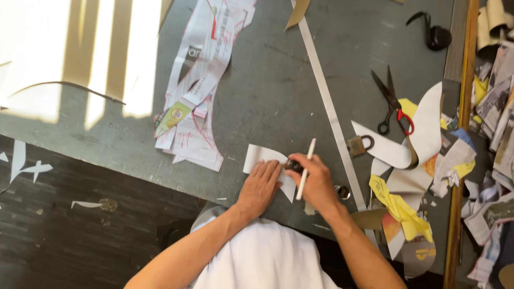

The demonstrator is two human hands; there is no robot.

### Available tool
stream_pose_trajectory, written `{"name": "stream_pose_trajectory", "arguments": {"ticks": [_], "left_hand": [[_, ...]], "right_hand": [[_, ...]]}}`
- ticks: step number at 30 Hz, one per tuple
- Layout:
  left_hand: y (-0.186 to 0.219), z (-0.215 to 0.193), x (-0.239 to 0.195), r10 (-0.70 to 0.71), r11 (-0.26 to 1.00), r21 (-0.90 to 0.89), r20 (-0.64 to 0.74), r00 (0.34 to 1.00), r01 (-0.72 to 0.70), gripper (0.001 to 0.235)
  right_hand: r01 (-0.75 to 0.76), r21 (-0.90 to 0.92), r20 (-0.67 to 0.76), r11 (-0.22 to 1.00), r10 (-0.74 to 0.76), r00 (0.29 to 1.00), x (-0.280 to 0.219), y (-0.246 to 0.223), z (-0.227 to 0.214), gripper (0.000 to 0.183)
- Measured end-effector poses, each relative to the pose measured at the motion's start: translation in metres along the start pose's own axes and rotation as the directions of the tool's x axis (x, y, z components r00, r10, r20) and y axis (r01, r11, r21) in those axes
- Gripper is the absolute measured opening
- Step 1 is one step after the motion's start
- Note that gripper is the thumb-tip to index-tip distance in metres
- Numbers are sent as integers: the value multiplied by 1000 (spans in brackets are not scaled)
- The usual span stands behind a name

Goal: The person uses a ruler and pencil to mark a straight line on a large sheet of brown paper, then cuts along the line with scissors. They continue cutting curved shapes from the paper and a smaller white sheet, handling newspaper scraps and arranging cut pieces on the table.

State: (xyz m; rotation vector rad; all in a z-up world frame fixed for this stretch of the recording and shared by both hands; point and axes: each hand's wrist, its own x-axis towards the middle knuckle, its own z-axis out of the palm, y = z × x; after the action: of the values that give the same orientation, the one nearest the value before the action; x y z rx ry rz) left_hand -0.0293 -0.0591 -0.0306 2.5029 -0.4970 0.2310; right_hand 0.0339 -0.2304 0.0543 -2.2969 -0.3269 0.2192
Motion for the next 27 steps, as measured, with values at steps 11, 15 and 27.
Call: {"name": "stream_pose_trajectory", "arguments": {"ticks": [11, 15, 27], "left_hand": [[-12, -43, 17, -63, 951, -287, 178, 982, 113, 67], [-20, -57, 14, -150, 922, -338, 137, 979, 188, 62], [-15, -38, 5, -252, 965, -84, -57, 966, 247, 54]], "right_hand": [[130, 44, 44, 991, -132, 990, -22, 17, 16, 70], [107, 29, 64, 994, -109, 992, -25, 18, 19, 76], [86, 12, 66, 996, -86, 994, -23, 11, 19, 75]]}}
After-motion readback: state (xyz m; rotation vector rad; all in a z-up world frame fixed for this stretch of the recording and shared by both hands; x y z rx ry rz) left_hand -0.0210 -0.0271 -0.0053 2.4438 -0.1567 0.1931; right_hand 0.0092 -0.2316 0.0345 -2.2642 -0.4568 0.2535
